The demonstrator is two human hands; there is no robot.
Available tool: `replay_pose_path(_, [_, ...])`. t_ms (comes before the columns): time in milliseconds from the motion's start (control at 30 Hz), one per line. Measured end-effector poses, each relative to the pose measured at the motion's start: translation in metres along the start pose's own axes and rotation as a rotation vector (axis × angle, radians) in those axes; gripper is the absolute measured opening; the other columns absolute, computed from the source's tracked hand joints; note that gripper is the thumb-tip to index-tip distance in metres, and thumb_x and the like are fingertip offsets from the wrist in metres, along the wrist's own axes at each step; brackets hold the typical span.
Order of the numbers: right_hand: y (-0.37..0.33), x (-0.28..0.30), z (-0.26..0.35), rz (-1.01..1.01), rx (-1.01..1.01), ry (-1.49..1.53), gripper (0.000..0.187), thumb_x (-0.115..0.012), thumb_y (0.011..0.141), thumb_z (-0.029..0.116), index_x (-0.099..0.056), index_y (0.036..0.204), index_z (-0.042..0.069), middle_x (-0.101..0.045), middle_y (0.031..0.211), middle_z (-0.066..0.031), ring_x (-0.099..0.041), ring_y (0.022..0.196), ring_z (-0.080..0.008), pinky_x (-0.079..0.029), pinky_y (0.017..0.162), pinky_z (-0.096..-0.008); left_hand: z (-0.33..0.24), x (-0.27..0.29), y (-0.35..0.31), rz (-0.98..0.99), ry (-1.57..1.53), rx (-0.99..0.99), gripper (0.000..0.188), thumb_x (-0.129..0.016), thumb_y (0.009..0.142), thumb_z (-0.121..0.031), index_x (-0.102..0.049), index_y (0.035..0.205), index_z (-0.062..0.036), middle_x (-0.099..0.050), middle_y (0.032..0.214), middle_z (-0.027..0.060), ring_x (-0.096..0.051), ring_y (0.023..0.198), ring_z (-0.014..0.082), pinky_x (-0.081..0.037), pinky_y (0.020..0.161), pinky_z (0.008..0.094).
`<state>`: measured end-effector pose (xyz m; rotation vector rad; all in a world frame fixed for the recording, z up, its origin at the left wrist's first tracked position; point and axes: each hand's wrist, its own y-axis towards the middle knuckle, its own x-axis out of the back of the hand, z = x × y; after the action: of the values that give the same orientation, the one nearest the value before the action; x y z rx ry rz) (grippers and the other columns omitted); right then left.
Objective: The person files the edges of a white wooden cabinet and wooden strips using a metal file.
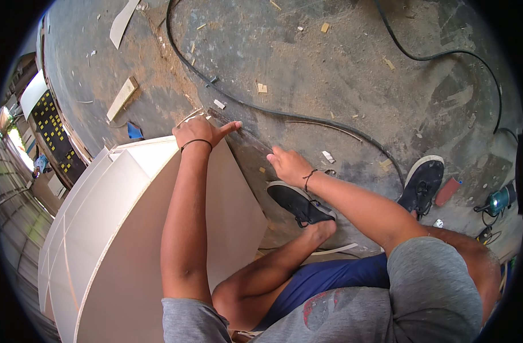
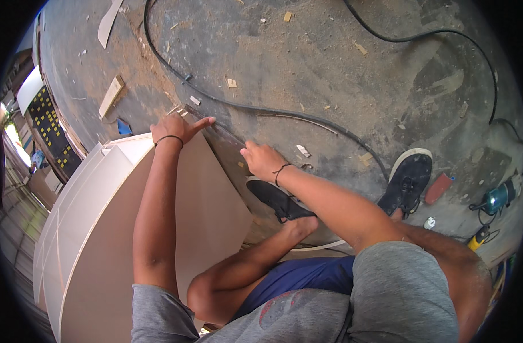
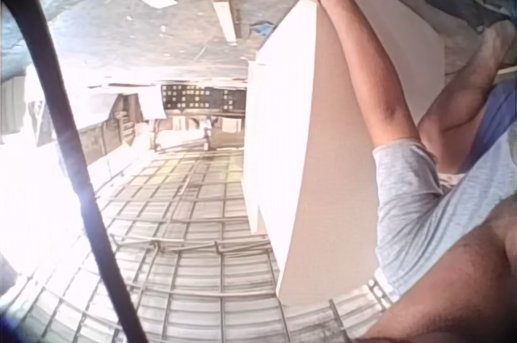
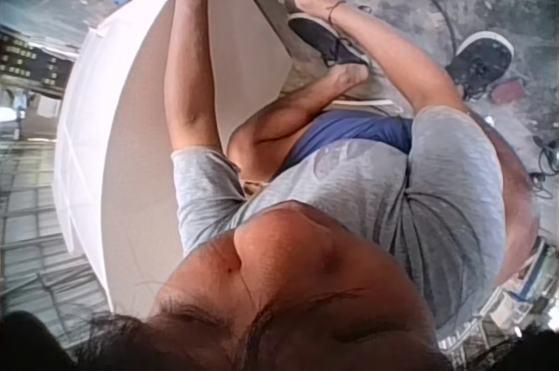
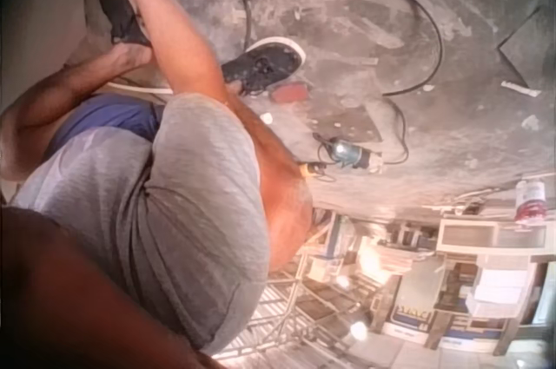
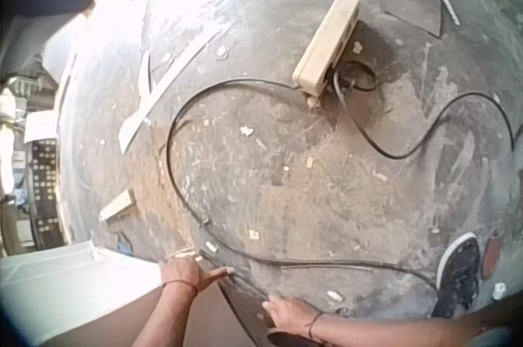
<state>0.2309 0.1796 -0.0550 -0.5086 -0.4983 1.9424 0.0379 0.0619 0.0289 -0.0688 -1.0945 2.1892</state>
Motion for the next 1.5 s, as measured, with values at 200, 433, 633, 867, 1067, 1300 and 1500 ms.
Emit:
replay_pose_path(200, [-0.003,0.005,0.008,0.004,-0.040,0.005,0.026,-0.043,0.090,0.026,-0.046,0.091,0.000,-0.056,0.069,-0.0299,-0.054,0.070,-0.0487,-0.042,0.064,-0.0537,0.000,-0.001,-0.001,-0.007,-0.002,-0.008,0.099,-0.040,0.052,-0.091,-0.068,0.089,-0.0039,-0.067,0.089,0.0108,-0.063,0.088,0.0228,-0.039,0.082,0.0350])
replay_pose_path(433, [-0.003,0.003,0.006,0.032,-0.034,0.038,0.028,-0.042,0.090,0.027,-0.046,0.089,-0.001,-0.055,0.069,-0.0302,-0.053,0.070,-0.0491,-0.041,0.064,-0.0536,0.000,0.002,-0.003,0.010,-0.007,-0.006,0.098,-0.041,0.052,-0.090,-0.068,0.090,-0.0043,-0.066,0.091,0.0113,-0.063,0.089,0.0227,-0.037,0.083,0.0344])
replay_pose_path(633, [-0.003,0.001,0.008,0.026,-0.047,0.017,0.029,-0.041,0.091,0.028,-0.046,0.089,-0.001,-0.055,0.069,-0.0303,-0.053,0.070,-0.0492,-0.042,0.064,-0.0537,0.001,-0.002,0.001,0.005,-0.016,-0.025,0.098,-0.043,0.054,-0.089,-0.067,0.096,-0.0040,-0.066,0.097,0.0115,-0.062,0.092,0.0227,-0.037,0.084,0.0336])
replay_pose_path(867, [-0.004,-0.006,0.009,0.000,-0.073,0.009,0.028,-0.041,0.091,0.028,-0.046,0.090,0.000,-0.056,0.070,-0.0300,-0.053,0.071,-0.0488,-0.042,0.065,-0.0538,0.002,0.001,-0.004,0.007,-0.018,-0.039,0.097,-0.043,0.054,-0.088,-0.067,0.095,-0.0041,-0.066,0.097,0.0112,-0.062,0.092,0.0226,-0.036,0.084,0.0337])
replay_pose_path(1067, [-0.004,-0.003,0.004,0.008,-0.062,0.006,0.027,-0.042,0.091,0.028,-0.046,0.090,0.001,-0.056,0.071,-0.0299,-0.053,0.071,-0.0489,-0.041,0.065,-0.0539,0.001,0.000,-0.003,0.003,-0.020,-0.033,0.096,-0.043,0.054,-0.089,-0.068,0.093,-0.0046,-0.066,0.095,0.0105,-0.062,0.092,0.0226,-0.035,0.087,0.0349])
replay_pose_path(1300, [-0.005,-0.004,0.005,0.004,-0.043,0.036,0.027,-0.042,0.090,0.027,-0.046,0.090,0.000,-0.055,0.070,-0.0303,-0.053,0.070,-0.0494,-0.041,0.064,-0.0539,0.001,0.000,-0.002,0.019,-0.003,-0.042,0.096,-0.042,0.055,-0.089,-0.067,0.094,-0.0046,-0.066,0.096,0.0111,-0.062,0.093,0.0231,-0.035,0.086,0.0363])
replay_pose_path(1500, [-0.004,-0.002,0.005,0.011,-0.003,0.021,0.027,-0.042,0.090,0.026,-0.046,0.088,-0.001,-0.055,0.069,-0.0303,-0.053,0.069,-0.0489,-0.042,0.064,-0.0530,0.003,-0.001,0.001,-0.003,-0.029,-0.041,0.095,-0.045,0.055,-0.087,-0.067,0.095,-0.0041,-0.066,0.098,0.0119,-0.062,0.095,0.0243,-0.036,0.087,0.0364])
